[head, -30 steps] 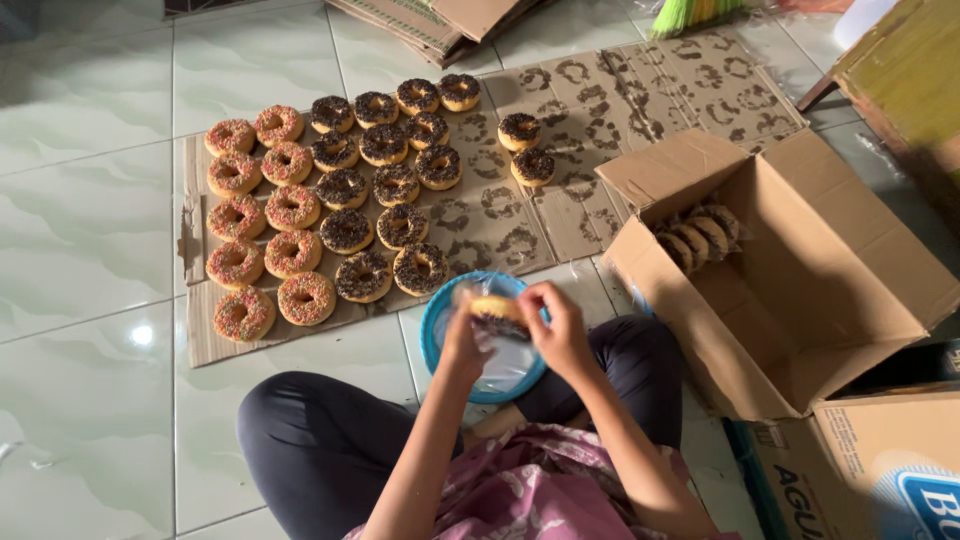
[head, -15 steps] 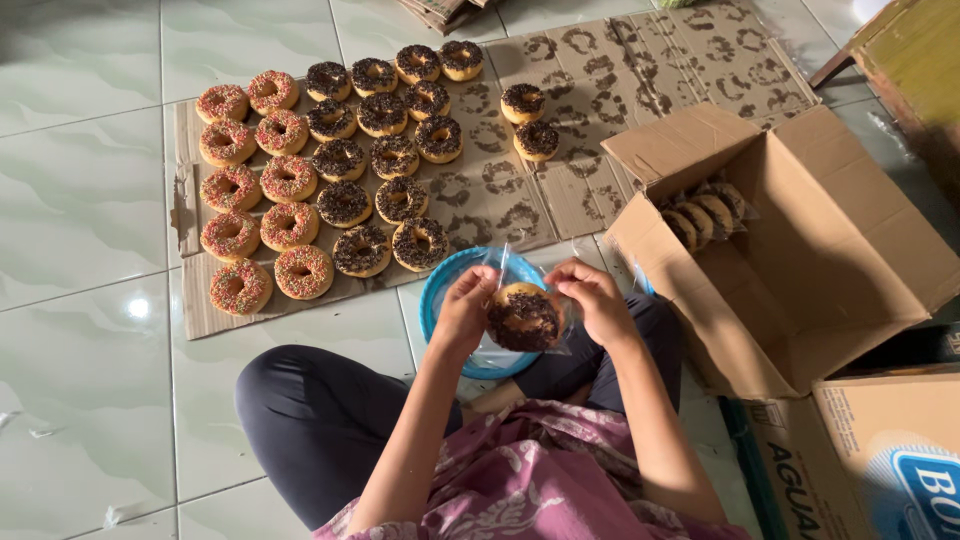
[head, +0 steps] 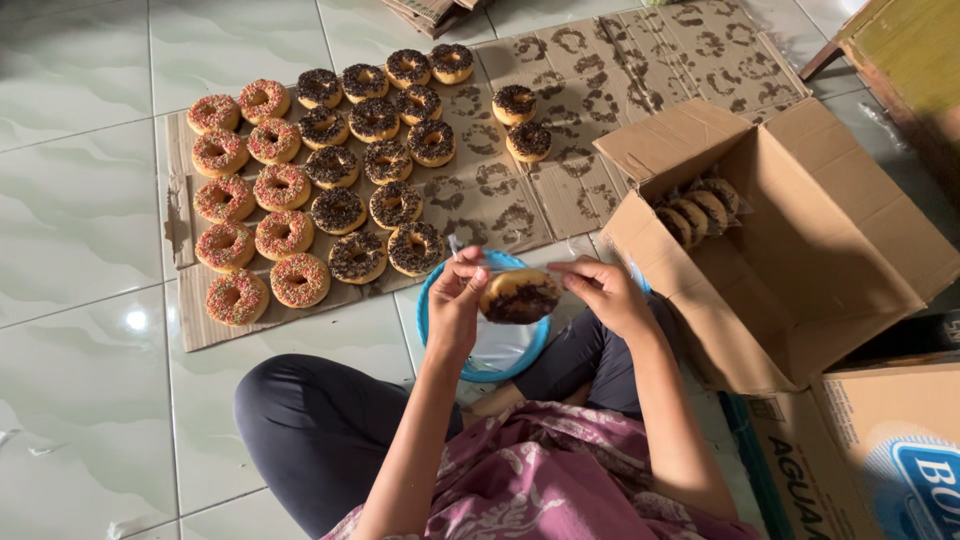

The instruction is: The person sits on the floor and individually places doughnuts into clear plastic bags. They then place the bagged doughnuts into a cardboard box. The doughnuts are arranged on a large piece of cardboard on the floor.

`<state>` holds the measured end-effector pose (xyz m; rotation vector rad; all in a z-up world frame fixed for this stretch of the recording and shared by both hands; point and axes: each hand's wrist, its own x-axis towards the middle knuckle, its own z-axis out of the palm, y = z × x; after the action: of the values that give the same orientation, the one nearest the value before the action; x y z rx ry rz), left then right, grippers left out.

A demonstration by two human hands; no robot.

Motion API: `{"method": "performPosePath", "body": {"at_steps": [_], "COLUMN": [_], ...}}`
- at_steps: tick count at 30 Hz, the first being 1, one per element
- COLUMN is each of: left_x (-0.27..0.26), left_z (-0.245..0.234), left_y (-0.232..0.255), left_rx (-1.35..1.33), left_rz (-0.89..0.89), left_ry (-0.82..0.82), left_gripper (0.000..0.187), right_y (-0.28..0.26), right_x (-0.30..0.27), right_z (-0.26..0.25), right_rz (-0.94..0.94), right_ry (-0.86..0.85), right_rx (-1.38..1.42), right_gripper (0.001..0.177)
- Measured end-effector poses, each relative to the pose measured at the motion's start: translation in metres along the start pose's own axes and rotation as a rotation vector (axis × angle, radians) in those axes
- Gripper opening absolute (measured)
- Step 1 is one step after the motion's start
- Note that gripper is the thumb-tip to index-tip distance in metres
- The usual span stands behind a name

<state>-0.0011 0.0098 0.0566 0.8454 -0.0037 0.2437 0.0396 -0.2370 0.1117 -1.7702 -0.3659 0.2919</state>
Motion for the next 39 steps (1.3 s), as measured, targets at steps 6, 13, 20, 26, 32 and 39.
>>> {"method": "performPosePath", "body": {"at_steps": [6, 13, 20, 26, 32, 39], "left_x": [-0.006, -0.013, -0.003, -0.002, 0.003, 0.014], "left_z": [0.003, 0.017, 0.017, 0.037, 0.044, 0.07], "left_y": [0.009, -0.012, -0.031, -0.062, -0.093, -0.11], "left_rx": [0.099, 0.095, 0.198, 0.092, 0.11, -0.067], "left_rz": [0.004, -0.218, -0.211, -0.367, -0.314, -0.304], "left_ry": [0.103, -0.04, 0.127, -0.094, 0.006, 0.069], "left_gripper": [0.011, 0.042, 0.053, 0.042, 0.039, 0.038], "right_y": [-0.013, -0.017, -0.001, 0.023, 0.068, 0.072], "right_x": [-0.004, -0.01, -0.012, -0.02, -0.029, -0.039], "right_z": [0.003, 0.025, -0.012, -0.003, -0.043, 0.006], "right_rz": [-0.436, -0.156, -0.229, -0.026, -0.258, -0.008], "right_ry": [0.151, 0.407, 0.627, 0.624, 0.891, 0.532], "right_rx": [-0.084, 0.042, 0.033, 0.087, 0.321, 0.468], "right_gripper": [0.014, 0.02, 0.021, 0.023, 0.024, 0.05]}}
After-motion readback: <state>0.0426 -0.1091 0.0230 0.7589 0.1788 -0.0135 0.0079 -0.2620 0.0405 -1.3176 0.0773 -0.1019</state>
